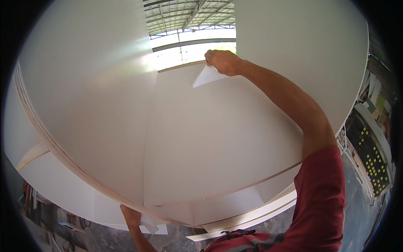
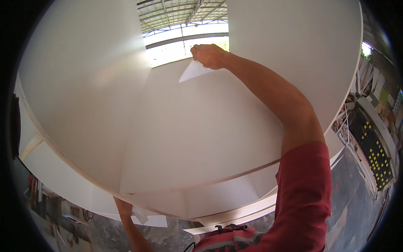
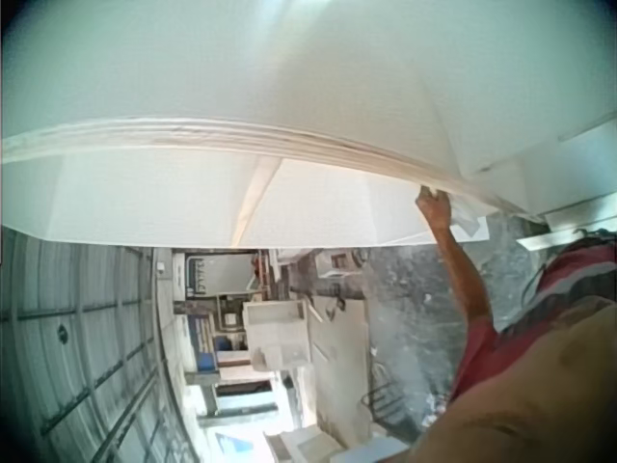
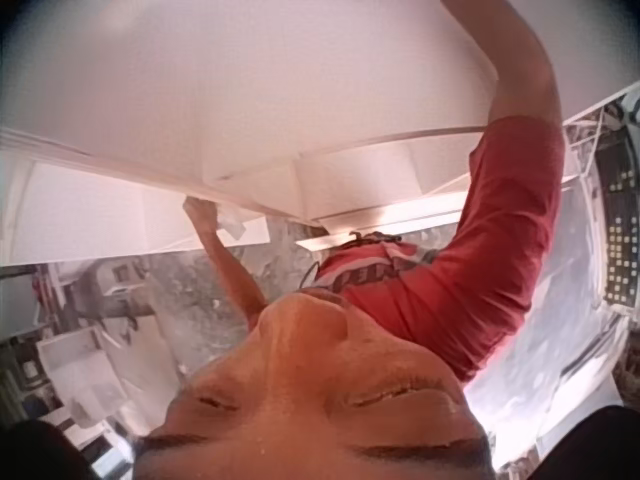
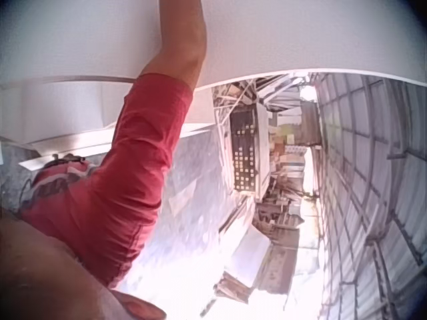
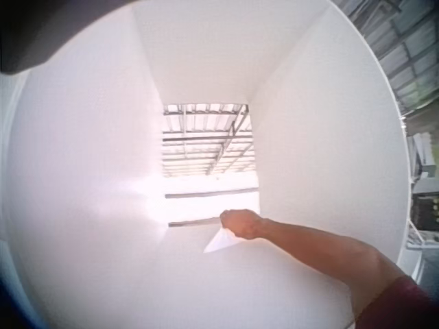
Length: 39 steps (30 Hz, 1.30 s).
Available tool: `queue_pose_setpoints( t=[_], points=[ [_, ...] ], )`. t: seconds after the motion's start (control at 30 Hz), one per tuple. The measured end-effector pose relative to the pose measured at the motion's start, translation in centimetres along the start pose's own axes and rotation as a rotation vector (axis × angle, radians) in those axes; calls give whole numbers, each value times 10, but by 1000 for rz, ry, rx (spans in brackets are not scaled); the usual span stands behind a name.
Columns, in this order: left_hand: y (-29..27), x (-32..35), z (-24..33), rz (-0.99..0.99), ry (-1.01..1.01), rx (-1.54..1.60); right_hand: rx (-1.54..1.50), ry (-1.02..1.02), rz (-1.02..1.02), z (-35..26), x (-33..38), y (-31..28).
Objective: The person peels off pieces of protective plastic film from a large white wooden shelf unit and wipes the interior surfaces with a white cloth.
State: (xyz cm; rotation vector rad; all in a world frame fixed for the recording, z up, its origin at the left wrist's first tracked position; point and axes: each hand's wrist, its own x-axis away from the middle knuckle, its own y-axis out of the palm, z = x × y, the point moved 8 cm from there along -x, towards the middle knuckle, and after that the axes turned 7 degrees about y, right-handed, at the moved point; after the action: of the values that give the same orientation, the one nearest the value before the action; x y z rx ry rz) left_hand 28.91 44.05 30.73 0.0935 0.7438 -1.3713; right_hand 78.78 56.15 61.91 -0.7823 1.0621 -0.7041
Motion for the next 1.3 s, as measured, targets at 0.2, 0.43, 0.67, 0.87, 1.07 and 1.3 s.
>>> queue_pose_setpoints(
  t=[0.2,0.43,0.67,0.87,1.07,1.3],
  points=[
    [3,8,-32,12,-27,4,172,115,109,18,-46,-11],
    [2,16,-58,-52,-153,-69,300,289,238,41,-71,-20],
    [4,20,-81,-34,-163,-18,352,334,470,46,-73,-31],
    [1,26,-99,-44,-167,-5,356,301,564,24,-90,-54],
    [2,24,-96,-55,-156,-23,350,229,701,-15,-108,-87],
    [-1,20,-89,-40,-109,-6,368,227,638,-37,-111,-114]
  ],
)
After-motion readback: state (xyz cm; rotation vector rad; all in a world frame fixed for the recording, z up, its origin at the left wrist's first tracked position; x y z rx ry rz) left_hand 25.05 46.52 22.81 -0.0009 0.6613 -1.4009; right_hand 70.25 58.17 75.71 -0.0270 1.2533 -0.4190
